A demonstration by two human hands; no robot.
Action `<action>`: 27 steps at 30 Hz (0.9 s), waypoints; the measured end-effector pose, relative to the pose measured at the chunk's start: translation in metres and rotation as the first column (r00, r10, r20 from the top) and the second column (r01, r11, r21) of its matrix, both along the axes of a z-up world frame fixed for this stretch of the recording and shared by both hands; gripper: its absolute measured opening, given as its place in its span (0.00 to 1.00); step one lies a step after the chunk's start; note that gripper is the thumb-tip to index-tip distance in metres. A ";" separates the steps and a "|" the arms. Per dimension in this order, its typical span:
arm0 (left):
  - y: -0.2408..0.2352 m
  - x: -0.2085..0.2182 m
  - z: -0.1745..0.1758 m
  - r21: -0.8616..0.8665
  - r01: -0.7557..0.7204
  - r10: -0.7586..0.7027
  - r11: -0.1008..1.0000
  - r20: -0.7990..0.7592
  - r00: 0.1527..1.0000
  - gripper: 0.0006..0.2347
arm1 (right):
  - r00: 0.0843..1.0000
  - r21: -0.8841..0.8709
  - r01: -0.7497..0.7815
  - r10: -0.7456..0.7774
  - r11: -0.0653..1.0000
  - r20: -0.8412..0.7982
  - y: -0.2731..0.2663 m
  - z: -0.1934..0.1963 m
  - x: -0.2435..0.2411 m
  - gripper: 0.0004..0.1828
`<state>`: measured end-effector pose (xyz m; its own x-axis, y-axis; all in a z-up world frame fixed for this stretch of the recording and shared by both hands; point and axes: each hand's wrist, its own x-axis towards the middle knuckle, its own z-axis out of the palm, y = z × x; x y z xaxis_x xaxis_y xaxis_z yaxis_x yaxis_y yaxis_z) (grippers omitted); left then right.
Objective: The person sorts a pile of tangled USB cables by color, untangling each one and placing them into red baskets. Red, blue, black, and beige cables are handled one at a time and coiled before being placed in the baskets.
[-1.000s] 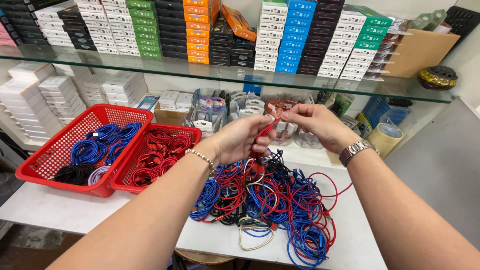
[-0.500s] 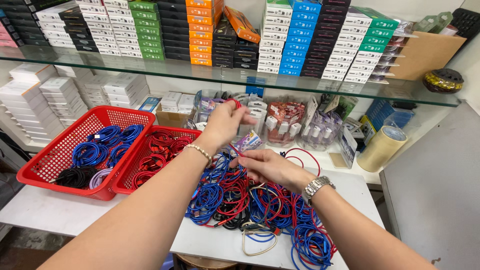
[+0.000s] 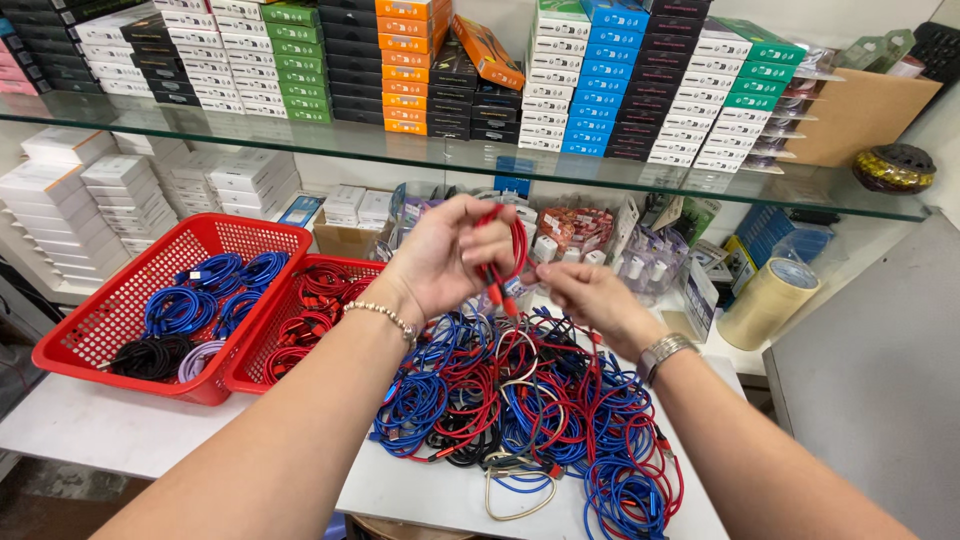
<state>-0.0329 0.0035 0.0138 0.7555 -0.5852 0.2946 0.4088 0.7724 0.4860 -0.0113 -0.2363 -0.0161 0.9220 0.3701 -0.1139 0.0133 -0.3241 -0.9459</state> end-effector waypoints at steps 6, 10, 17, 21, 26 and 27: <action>-0.009 0.034 0.015 0.129 -0.589 0.602 0.798 -0.128 0.788 0.07 | 0.981 -0.079 -0.183 0.187 0.980 0.049 0.042 -0.020 -0.043 0.20; -0.001 0.041 0.002 0.519 -0.760 0.765 0.391 0.276 0.582 0.10 | 0.948 -0.200 -0.273 0.298 0.941 0.110 0.039 -0.015 -0.051 0.19; -0.014 0.004 -0.030 0.893 -0.420 -0.174 -0.163 0.393 0.903 0.12 | 0.895 -0.311 -0.231 0.327 0.922 0.304 -0.007 0.014 0.003 0.15; -0.016 -0.021 -0.022 0.896 0.205 -0.198 0.393 -0.135 0.971 0.19 | 0.931 -0.333 -0.124 0.225 0.935 0.287 -0.037 0.027 0.020 0.11; 0.001 -0.025 -0.001 0.678 0.194 -0.257 0.709 -0.007 0.966 0.11 | 0.988 0.114 0.152 -0.152 0.982 -0.011 -0.051 0.023 0.029 0.11; 0.004 -0.023 0.002 0.604 0.200 -0.246 0.771 -0.006 0.969 0.11 | 0.990 0.189 0.139 -0.133 0.972 -0.045 -0.053 0.020 0.031 0.12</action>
<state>-0.0555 0.0078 0.0154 0.5731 -0.8101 -0.1238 0.4805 0.2099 0.8515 0.0194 -0.2895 0.0041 0.9623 0.2588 -0.0831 -0.0493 -0.1344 -0.9897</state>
